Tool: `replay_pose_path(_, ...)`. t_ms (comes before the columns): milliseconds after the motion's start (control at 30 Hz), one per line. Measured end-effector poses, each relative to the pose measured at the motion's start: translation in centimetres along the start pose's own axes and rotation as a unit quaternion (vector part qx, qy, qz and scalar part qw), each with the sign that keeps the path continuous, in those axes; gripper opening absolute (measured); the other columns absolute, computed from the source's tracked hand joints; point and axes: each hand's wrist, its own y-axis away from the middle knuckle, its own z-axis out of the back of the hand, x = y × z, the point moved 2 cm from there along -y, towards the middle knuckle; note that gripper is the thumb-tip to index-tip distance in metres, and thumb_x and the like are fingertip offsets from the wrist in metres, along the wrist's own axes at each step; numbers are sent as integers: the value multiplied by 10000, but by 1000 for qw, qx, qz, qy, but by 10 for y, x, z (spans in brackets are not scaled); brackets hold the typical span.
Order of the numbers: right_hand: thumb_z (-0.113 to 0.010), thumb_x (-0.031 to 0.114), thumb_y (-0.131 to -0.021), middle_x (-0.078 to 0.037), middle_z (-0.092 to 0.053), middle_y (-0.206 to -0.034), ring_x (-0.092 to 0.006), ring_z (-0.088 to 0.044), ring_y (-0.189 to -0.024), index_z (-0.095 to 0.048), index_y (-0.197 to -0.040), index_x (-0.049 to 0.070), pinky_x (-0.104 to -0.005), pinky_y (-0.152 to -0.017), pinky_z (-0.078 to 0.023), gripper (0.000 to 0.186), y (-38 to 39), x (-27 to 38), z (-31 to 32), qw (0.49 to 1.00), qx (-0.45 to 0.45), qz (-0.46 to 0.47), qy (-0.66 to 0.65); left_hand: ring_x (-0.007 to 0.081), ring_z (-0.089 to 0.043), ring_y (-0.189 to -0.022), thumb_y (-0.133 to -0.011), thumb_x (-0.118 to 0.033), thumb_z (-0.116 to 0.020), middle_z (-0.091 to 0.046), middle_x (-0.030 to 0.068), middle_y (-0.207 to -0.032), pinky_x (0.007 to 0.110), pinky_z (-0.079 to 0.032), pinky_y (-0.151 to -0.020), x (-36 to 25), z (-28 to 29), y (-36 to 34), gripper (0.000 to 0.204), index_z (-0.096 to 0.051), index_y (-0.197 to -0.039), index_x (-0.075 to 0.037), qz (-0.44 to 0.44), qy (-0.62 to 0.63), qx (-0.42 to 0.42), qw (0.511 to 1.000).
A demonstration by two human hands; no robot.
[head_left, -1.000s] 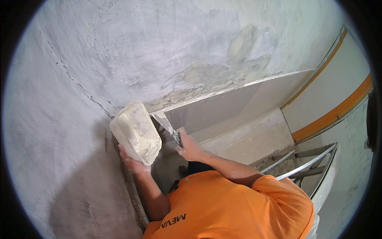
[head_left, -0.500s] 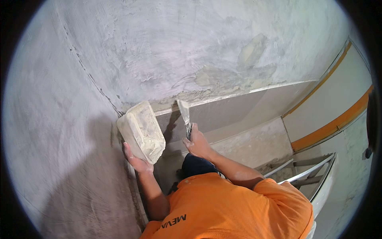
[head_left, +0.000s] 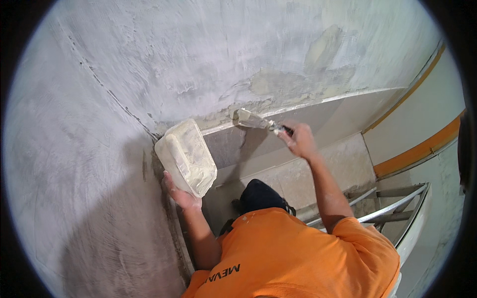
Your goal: The person patches a wall by applying joint compound from a plastic container onto the surface using a putty knife and smoothing it out with repeated strokes.
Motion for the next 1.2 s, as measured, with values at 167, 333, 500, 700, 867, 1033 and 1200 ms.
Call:
replay_pose_path(167, -685, 362, -856, -163, -673, -813, -391, -647, -784, -699, -927, 80, -466, -703, -510, 291, -34, -21, -3, 996, 10, 49, 77, 335, -451, -1333, -1034, -509, -341, -392, 202, -1476, 481, -414, -1097, 2, -11, -5, 690, -311, -1479, 16, -35, -52, -24, 998)
replay_pose_path(333, -691, 450, -833, -137, -682, -768, -364, -665, -785, -704, -888, 107, -467, -701, -521, 347, -60, -37, -12, 979, 30, -38, 197, 337, -507, -1288, -1055, -453, -305, -434, 180, -1452, 495, -434, -1088, -3, -25, -10, 610, -347, -1471, -9, -45, -39, -49, 997)
replay_pose_path(500, -700, 450, -825, -143, -682, -774, -367, -668, -799, -702, -848, 96, -460, -694, -522, 356, -55, -62, 19, 972, -8, -119, 201, 340, -500, -1294, -1050, -468, -305, -431, 181, -1456, 501, -425, -1091, 0, -29, -14, 632, -324, -1484, -10, -53, -50, -62, 995)
replay_pose_path(700, -707, 460, -824, -186, -631, -697, -401, -625, -708, -672, -760, 45, -472, -625, -484, 422, 9, -122, 52, 960, -96, -159, 209, 343, -422, -1358, -1016, -507, -377, -365, 196, -1504, 483, -371, -1124, 16, -23, -10, 718, -285, -1497, 18, -35, 8, 44, 998)
replay_pose_path(867, -706, 453, -827, -205, -575, -632, -445, -566, -634, -637, -738, 31, -469, -573, -442, 437, 33, -81, 37, 959, -152, -175, 162, 346, -400, -1374, -1004, -513, -406, -334, 179, -1531, 475, -354, -1136, 13, -35, 0, 723, -279, -1514, -16, 11, 4, -12, 1000)
replay_pose_path(1033, -695, 466, -835, -185, -603, -666, -415, -600, -657, -631, -722, 44, -475, -602, -468, 441, 20, -40, 13, 984, -116, -66, 116, 340, -431, -1354, -1017, -503, -384, -366, 169, -1517, 477, -392, -1113, 9, -31, -6, 685, -301, -1510, -35, -4, -39, -47, 998)
replay_pose_path(1200, -675, 521, -838, -164, -632, -699, -391, -640, -732, -659, -779, 66, -481, -668, -497, 459, -18, -6, -22, 992, -103, 7, 76, 336, -468, -1328, -1023, -512, -367, -391, 159, -1507, 477, -412, -1102, 4, -32, -15, 672, -314, -1511, -54, -4, -50, -65, 997)
